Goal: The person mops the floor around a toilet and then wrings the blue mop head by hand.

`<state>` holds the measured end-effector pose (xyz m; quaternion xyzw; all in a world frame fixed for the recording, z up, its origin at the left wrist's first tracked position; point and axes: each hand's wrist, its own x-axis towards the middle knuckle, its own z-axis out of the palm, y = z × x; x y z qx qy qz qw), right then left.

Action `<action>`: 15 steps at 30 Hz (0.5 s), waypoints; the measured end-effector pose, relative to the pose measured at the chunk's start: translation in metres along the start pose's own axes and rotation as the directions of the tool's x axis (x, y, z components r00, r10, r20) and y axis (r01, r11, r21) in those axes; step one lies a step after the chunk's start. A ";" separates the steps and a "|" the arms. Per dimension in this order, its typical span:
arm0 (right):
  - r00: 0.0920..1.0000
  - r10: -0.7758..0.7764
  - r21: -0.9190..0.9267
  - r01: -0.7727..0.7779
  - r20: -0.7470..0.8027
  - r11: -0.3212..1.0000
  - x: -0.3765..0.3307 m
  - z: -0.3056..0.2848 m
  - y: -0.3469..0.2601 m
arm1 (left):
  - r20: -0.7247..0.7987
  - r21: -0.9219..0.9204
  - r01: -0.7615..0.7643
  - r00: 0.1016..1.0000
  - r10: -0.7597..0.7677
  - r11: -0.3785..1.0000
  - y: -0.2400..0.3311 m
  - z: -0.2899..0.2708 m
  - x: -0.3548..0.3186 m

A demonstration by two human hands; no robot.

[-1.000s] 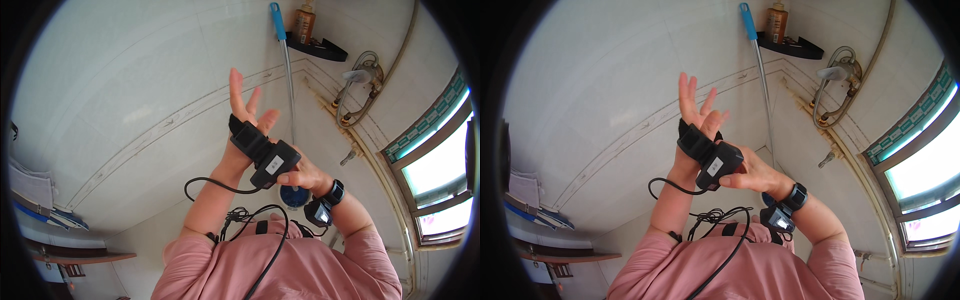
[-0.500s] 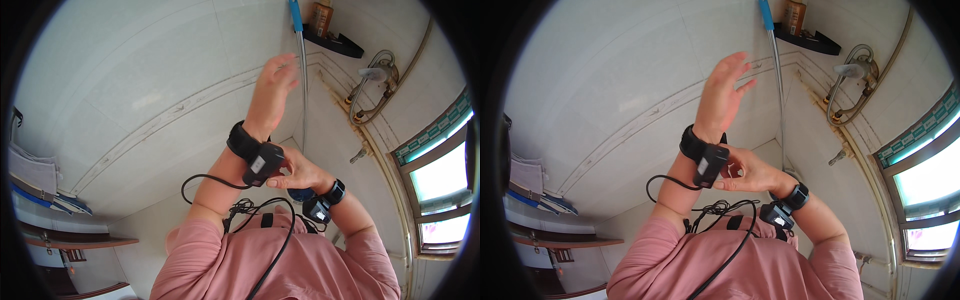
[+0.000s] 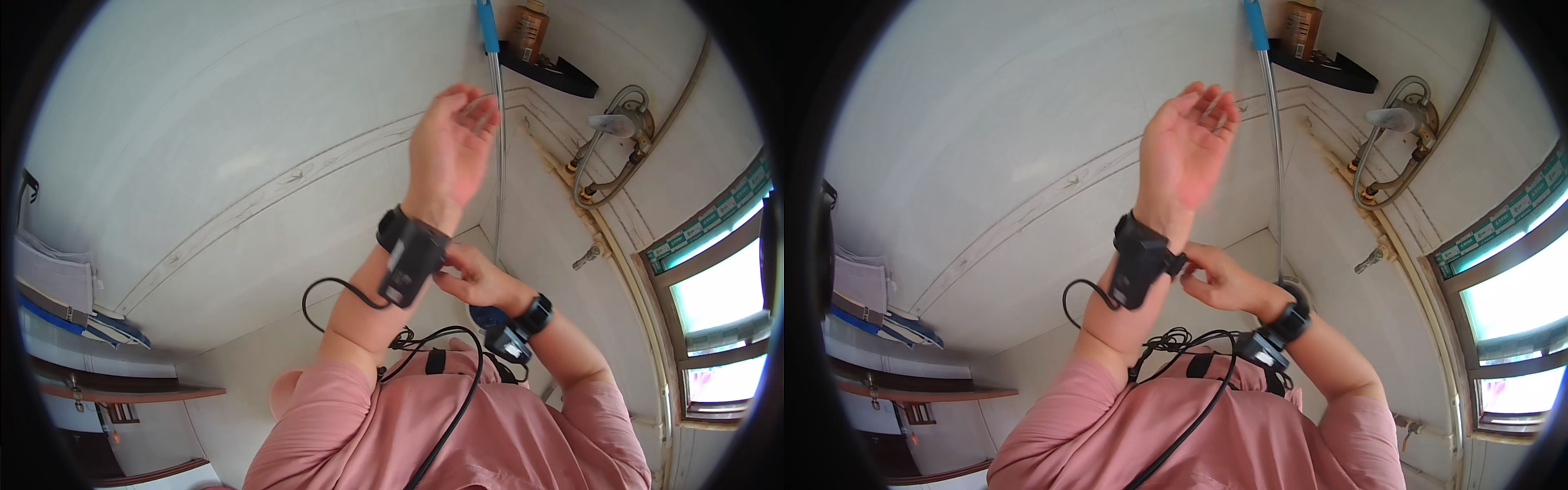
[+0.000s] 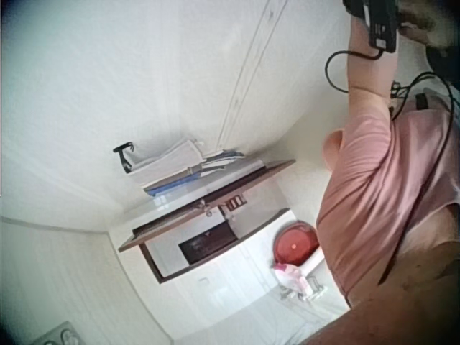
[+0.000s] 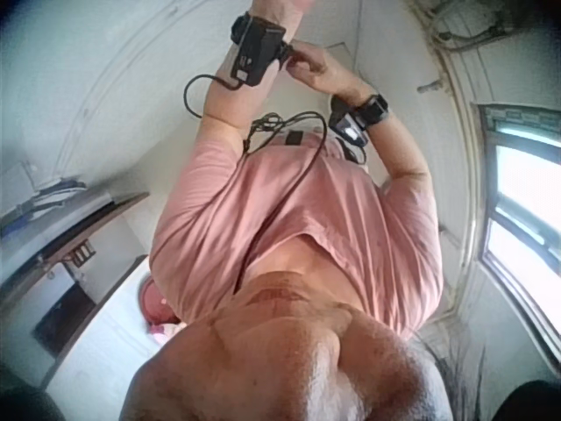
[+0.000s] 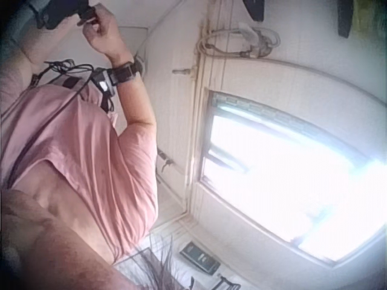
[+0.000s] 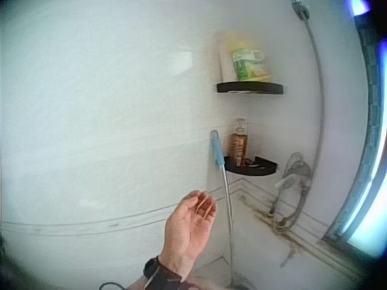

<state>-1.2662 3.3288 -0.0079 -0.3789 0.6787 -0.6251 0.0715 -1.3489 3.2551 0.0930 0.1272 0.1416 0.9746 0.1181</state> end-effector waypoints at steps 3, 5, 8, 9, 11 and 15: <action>0.984 0.165 0.221 -0.175 0.064 0.959 -0.008 0.004 -0.029 | -0.011 0.266 -0.214 0.974 0.225 0.940 0.013 -0.039 0.018; 0.975 0.220 0.289 -0.221 0.037 0.932 -0.004 0.010 -0.041 | -0.016 0.401 -0.230 0.966 0.258 0.886 0.002 -0.057 0.021; 0.937 0.331 0.455 -0.345 0.113 0.821 0.000 0.010 -0.043 | 0.691 0.717 -0.574 0.663 0.289 -0.396 -0.021 -0.066 0.014; 0.937 0.314 0.477 -0.347 0.151 0.807 -0.003 0.012 -0.042 | 0.690 0.718 -0.573 0.664 0.289 -0.396 -0.023 -0.066 0.013; 0.922 0.319 0.492 -0.386 0.218 0.780 -0.010 0.018 -0.042 | 0.672 0.733 -0.571 0.695 0.257 -0.370 -0.026 -0.065 0.009; 0.963 0.249 0.421 -0.270 0.104 0.866 -0.016 0.021 -0.023 | 0.642 0.756 -0.566 0.738 0.208 -0.328 -0.024 -0.051 0.004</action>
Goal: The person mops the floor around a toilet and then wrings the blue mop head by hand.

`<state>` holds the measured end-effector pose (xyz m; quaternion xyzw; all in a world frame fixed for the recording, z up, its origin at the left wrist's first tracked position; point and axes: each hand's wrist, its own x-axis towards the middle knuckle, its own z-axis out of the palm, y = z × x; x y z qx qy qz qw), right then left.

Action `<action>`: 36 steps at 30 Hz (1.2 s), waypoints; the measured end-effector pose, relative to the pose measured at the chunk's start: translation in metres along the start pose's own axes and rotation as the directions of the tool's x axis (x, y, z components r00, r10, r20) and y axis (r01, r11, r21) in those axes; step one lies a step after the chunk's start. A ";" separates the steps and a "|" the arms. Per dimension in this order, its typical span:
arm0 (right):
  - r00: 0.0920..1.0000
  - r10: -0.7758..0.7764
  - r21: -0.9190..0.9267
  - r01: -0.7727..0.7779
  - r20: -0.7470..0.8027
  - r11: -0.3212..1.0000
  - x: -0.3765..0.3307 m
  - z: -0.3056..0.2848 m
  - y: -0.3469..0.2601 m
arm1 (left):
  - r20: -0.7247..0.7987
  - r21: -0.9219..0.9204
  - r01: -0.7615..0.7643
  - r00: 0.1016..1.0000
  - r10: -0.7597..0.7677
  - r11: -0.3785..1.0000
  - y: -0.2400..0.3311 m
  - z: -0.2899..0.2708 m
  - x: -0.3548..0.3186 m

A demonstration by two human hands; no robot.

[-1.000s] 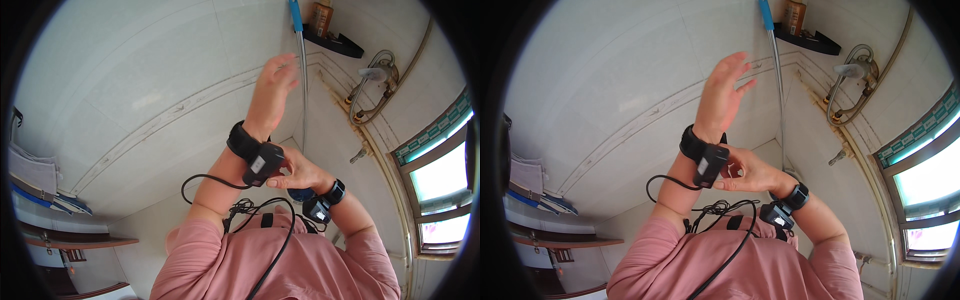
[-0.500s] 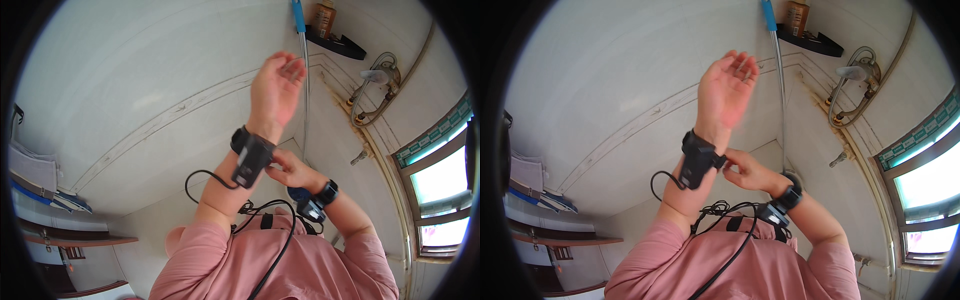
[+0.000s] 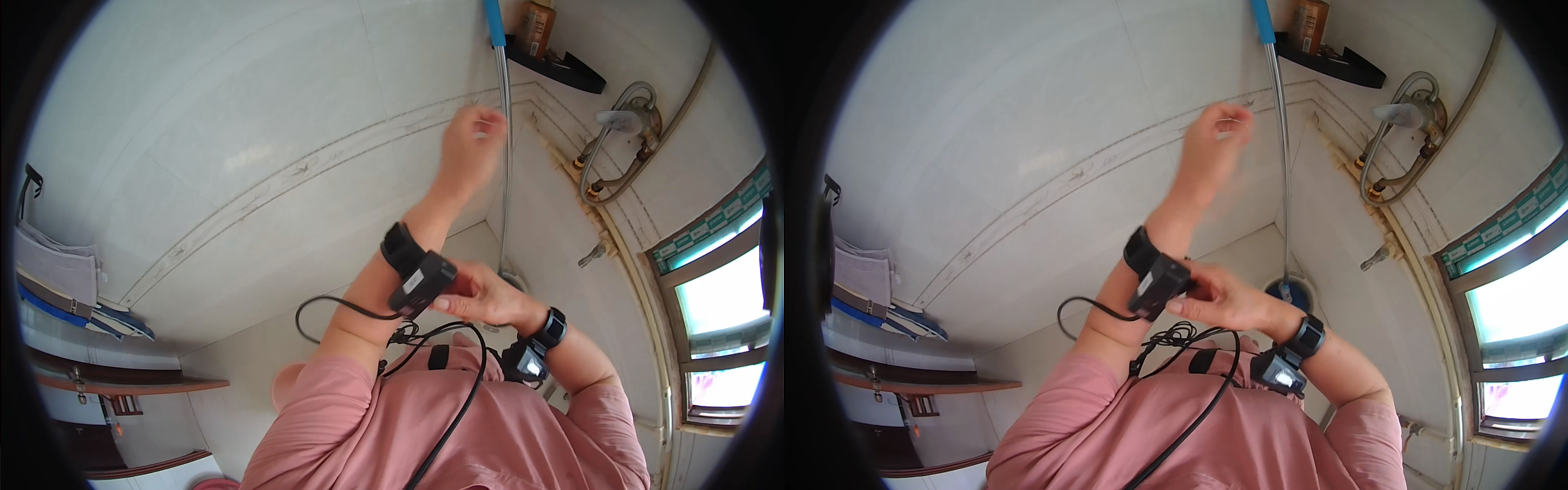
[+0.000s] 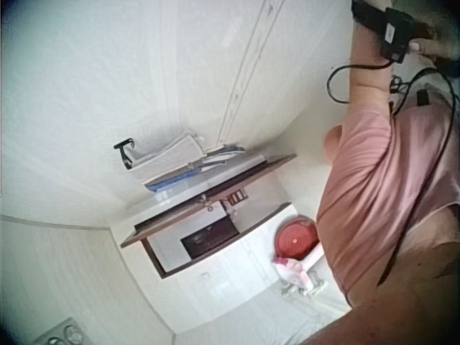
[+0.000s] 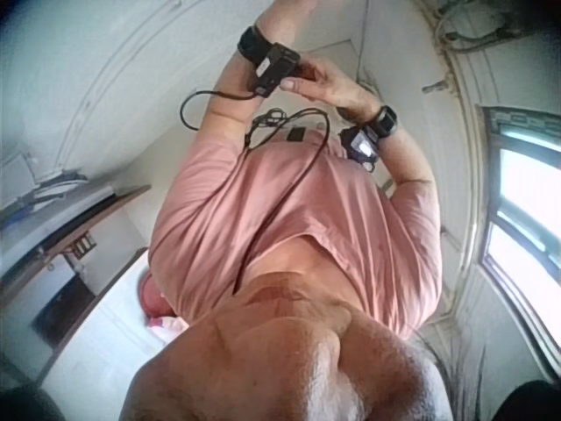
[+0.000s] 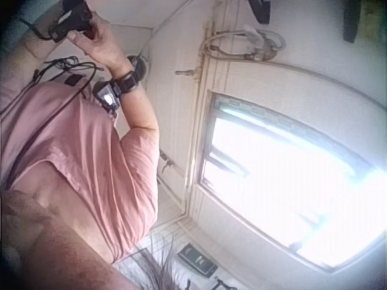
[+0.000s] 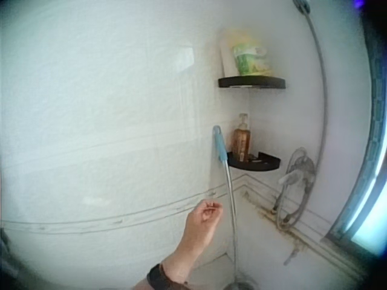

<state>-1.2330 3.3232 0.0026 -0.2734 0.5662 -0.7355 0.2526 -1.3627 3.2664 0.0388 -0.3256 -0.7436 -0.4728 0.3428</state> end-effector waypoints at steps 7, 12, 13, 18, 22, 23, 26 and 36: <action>0.997 -0.074 -0.340 0.058 -0.034 0.938 -0.002 -0.040 -0.010 | 0.418 -0.842 0.072 0.713 -0.563 -0.534 0.025 -0.031 0.022; 0.940 -0.340 -0.496 0.291 -0.009 0.818 0.010 -0.038 0.001 | 0.598 -0.640 0.185 0.729 -0.333 -0.746 0.074 -0.011 0.011; 0.967 -0.253 -0.399 0.245 0.032 0.884 0.014 -0.039 -0.003 | 0.632 -0.564 0.232 0.739 -0.233 -0.793 0.083 -0.006 0.011; 0.956 -0.293 -0.490 0.256 0.001 0.833 0.006 -0.042 0.015 | 0.543 -0.757 0.260 0.762 -0.354 -0.599 0.060 -0.010 0.024; 0.980 -0.193 -0.450 0.148 -0.055 0.881 0.000 -0.032 0.004 | 0.403 -0.896 0.173 0.707 -0.582 -0.410 0.000 -0.015 0.021; 0.987 -0.153 -0.502 0.110 -0.046 0.858 0.000 -0.028 0.001 | 0.406 -0.907 0.203 0.654 -0.638 -0.369 -0.005 -0.012 0.016; 0.988 -0.090 -0.366 0.039 -0.124 0.930 0.000 -0.037 0.020 | 0.417 -0.908 0.299 0.592 -0.689 -0.293 -0.016 0.003 0.006; 0.953 -0.261 -0.360 0.192 -0.154 0.913 0.006 -0.064 0.068 | 0.495 -0.851 0.188 0.601 -0.628 -0.491 -0.024 0.023 0.007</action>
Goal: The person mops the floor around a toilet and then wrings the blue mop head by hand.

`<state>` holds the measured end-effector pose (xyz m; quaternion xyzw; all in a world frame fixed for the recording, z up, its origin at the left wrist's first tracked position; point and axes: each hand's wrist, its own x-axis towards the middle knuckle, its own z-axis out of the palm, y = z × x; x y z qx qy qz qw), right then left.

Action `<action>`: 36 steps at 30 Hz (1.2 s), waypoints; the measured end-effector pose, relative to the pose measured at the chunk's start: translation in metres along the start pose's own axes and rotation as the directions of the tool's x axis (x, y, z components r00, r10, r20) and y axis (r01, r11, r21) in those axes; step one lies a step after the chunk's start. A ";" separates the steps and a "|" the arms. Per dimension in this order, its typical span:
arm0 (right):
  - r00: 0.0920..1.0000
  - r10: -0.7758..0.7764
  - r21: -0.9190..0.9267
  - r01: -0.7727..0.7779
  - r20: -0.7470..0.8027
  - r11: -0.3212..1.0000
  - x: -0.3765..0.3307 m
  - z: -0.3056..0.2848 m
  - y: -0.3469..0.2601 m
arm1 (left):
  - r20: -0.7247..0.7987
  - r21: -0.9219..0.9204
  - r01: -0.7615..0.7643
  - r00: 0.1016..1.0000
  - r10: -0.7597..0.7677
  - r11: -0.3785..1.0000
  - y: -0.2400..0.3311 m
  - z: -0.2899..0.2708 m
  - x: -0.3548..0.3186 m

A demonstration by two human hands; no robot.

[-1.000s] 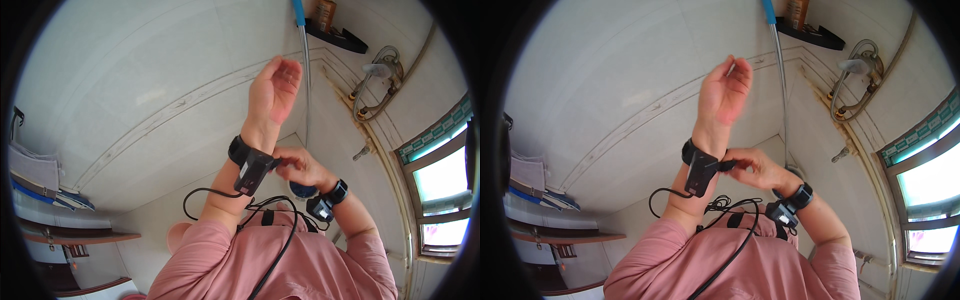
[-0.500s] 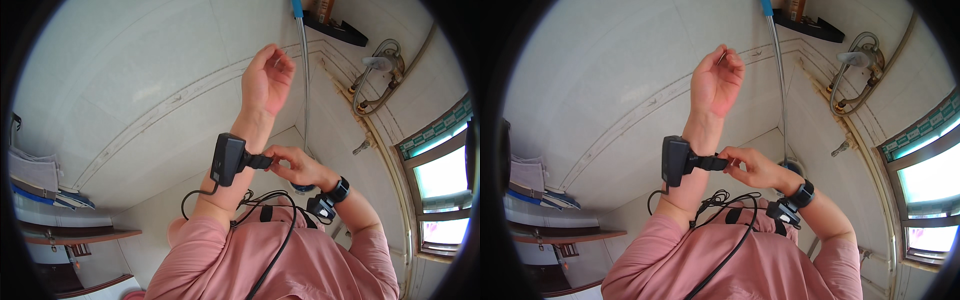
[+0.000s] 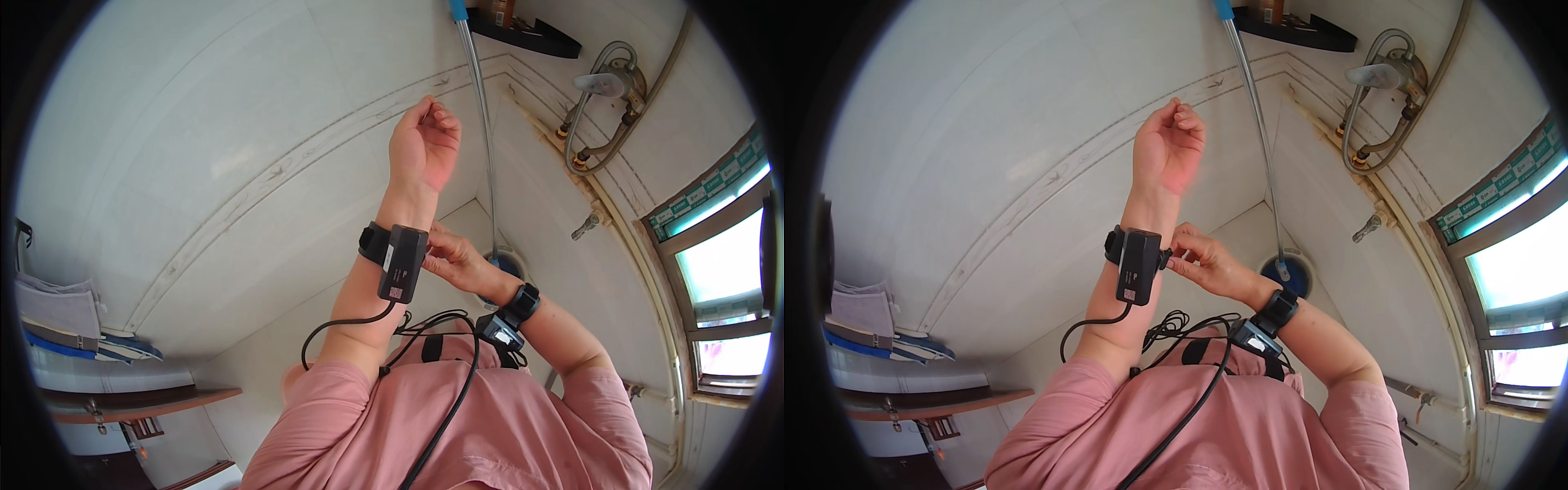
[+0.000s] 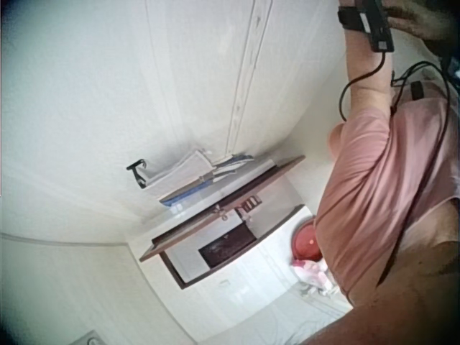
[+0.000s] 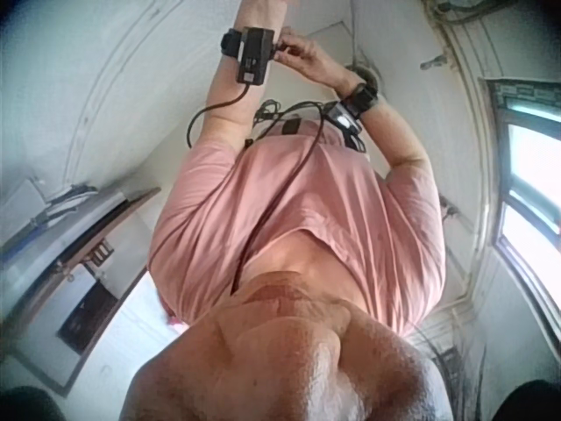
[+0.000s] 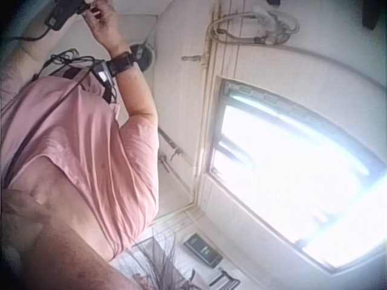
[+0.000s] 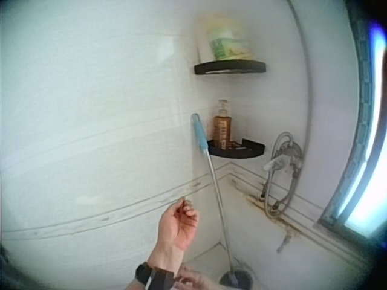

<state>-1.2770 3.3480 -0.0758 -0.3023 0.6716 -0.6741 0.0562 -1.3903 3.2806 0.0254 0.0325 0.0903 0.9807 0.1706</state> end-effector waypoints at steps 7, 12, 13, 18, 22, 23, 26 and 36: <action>0.902 0.337 0.527 -0.155 -0.270 0.836 -0.002 -0.030 -0.033 | -0.039 0.403 0.044 0.999 -0.031 0.914 0.002 -0.018 0.004; 0.801 0.513 0.946 0.199 -0.308 0.257 0.000 -0.080 -0.023 | -0.105 0.278 0.164 0.985 -0.140 0.946 -0.016 -0.026 0.011; 0.785 0.501 0.929 0.265 -0.364 0.259 0.007 -0.084 -0.029 | -0.092 0.188 0.240 0.970 -0.226 0.952 -0.020 -0.028 0.008; 0.779 0.436 0.890 0.359 -0.451 0.281 0.003 -0.111 -0.040 | -0.020 0.510 0.247 0.961 -0.276 0.824 -0.048 -0.015 -0.030; 0.840 0.268 0.875 0.410 -0.472 0.256 0.001 -0.125 -0.067 | -0.095 0.745 0.372 0.881 -0.463 0.554 -0.061 -0.024 -0.045; 0.842 0.271 0.878 0.403 -0.467 0.260 0.002 -0.128 -0.073 | -0.105 0.756 0.401 0.855 -0.508 0.517 -0.063 -0.024 -0.047; 0.865 0.232 0.893 0.407 -0.444 0.191 0.019 -0.112 -0.076 | -0.053 0.654 0.388 0.880 -0.471 0.650 -0.039 -0.031 -0.038; 0.980 -0.031 -0.334 -0.036 -0.195 0.942 -0.011 0.001 -0.053 | -0.030 0.204 0.198 0.980 -0.196 0.959 0.001 -0.029 0.012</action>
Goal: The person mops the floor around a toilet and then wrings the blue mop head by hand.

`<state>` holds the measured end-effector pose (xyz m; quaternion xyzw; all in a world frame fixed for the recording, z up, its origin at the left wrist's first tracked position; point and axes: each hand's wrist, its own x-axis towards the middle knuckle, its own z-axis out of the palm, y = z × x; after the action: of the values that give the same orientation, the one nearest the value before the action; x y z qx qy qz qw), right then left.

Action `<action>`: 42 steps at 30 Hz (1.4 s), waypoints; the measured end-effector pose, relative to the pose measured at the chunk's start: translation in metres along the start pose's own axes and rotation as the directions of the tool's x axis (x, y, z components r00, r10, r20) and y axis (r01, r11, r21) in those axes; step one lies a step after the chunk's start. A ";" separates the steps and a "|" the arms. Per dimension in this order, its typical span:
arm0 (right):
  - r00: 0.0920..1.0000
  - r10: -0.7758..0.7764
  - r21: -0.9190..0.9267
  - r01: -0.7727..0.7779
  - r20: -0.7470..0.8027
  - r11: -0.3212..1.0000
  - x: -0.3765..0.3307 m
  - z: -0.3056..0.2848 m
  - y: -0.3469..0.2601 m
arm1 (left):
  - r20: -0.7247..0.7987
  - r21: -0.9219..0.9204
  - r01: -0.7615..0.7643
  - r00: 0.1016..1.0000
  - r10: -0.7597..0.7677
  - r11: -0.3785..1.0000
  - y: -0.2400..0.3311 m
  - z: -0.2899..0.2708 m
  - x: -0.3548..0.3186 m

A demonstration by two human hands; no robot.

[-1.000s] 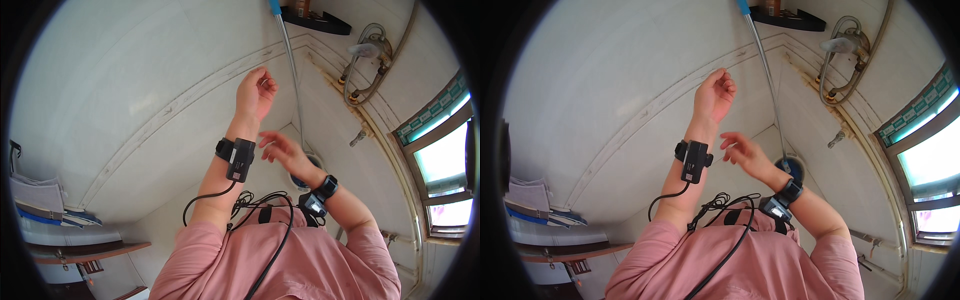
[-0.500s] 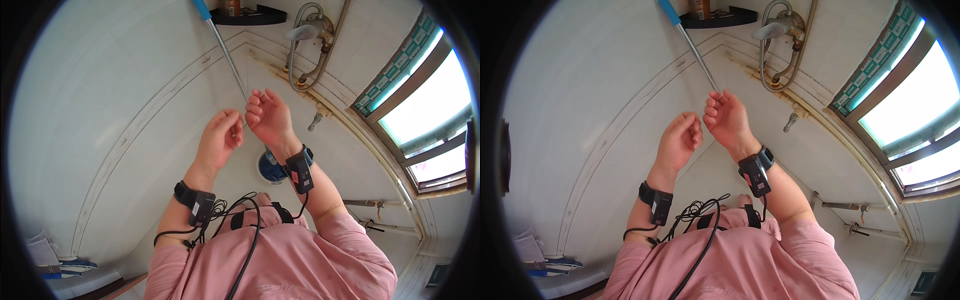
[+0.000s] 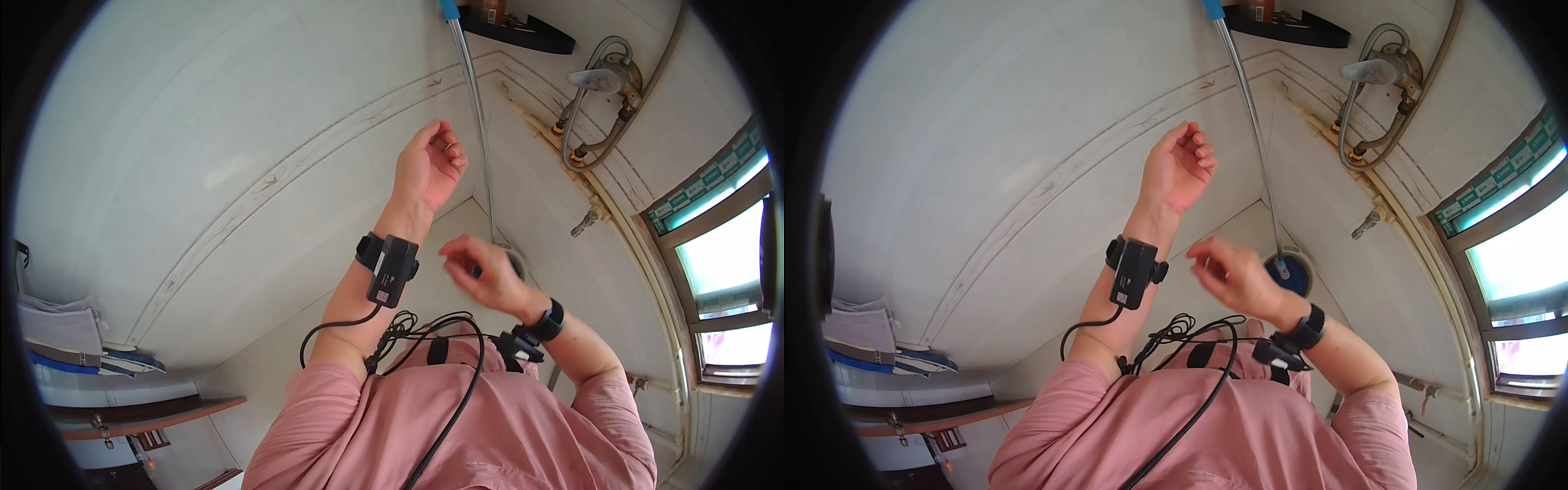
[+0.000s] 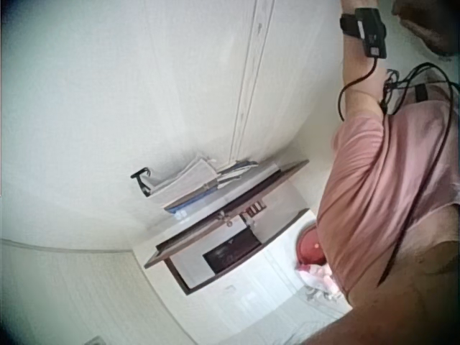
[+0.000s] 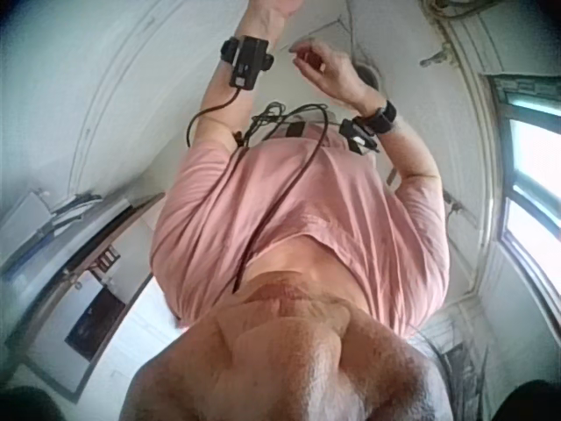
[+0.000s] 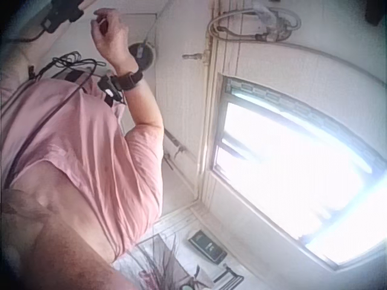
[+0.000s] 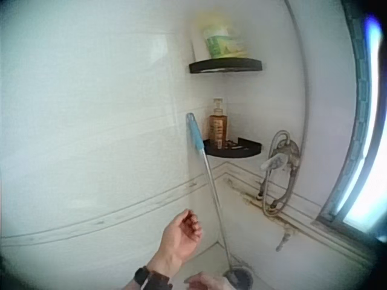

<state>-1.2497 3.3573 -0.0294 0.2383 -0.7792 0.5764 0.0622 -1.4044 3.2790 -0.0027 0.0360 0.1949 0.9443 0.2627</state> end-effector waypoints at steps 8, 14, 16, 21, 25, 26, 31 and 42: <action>0.985 0.046 -0.073 -0.059 -0.165 0.996 0.015 0.024 -0.003 | -0.077 -0.005 -0.019 0.997 0.018 1.000 -0.009 -0.018 0.012; 0.916 0.376 0.282 -0.401 0.139 0.872 0.009 0.010 -0.013 | -0.147 0.027 0.028 0.989 -0.024 0.999 -0.019 -0.034 0.003; 0.904 0.396 0.327 -0.427 0.161 0.843 0.007 0.008 -0.009 | -0.135 0.031 0.045 0.990 -0.041 0.999 -0.023 -0.034 0.002; 0.912 0.343 0.464 -0.410 0.226 0.785 0.004 0.010 0.003 | -0.127 0.098 0.108 0.987 -0.096 0.989 -0.030 -0.031 0.000; 0.880 0.339 0.277 -0.435 0.333 0.857 0.004 0.006 0.002 | -0.108 0.101 0.167 0.982 -0.156 0.981 -0.033 -0.034 -0.004; 0.910 0.324 0.354 -0.402 0.260 0.844 0.003 0.007 0.003 | -0.082 0.104 0.199 0.978 -0.191 0.974 -0.033 -0.033 -0.005; 0.943 0.325 0.403 -0.325 0.072 0.855 0.005 -0.001 0.010 | -0.084 0.464 0.197 0.980 -0.179 0.863 -0.052 -0.035 -0.010; 0.991 -0.022 0.004 0.023 -0.132 1.000 -0.011 -0.001 0.006 | -0.088 -0.381 0.061 0.991 -0.102 0.923 -0.035 -0.028 -0.001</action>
<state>-1.2434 3.3629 -0.0383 0.2088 -0.7690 0.5923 0.1192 -1.3911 3.2962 -0.0425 -0.0736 0.0246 0.9529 0.2931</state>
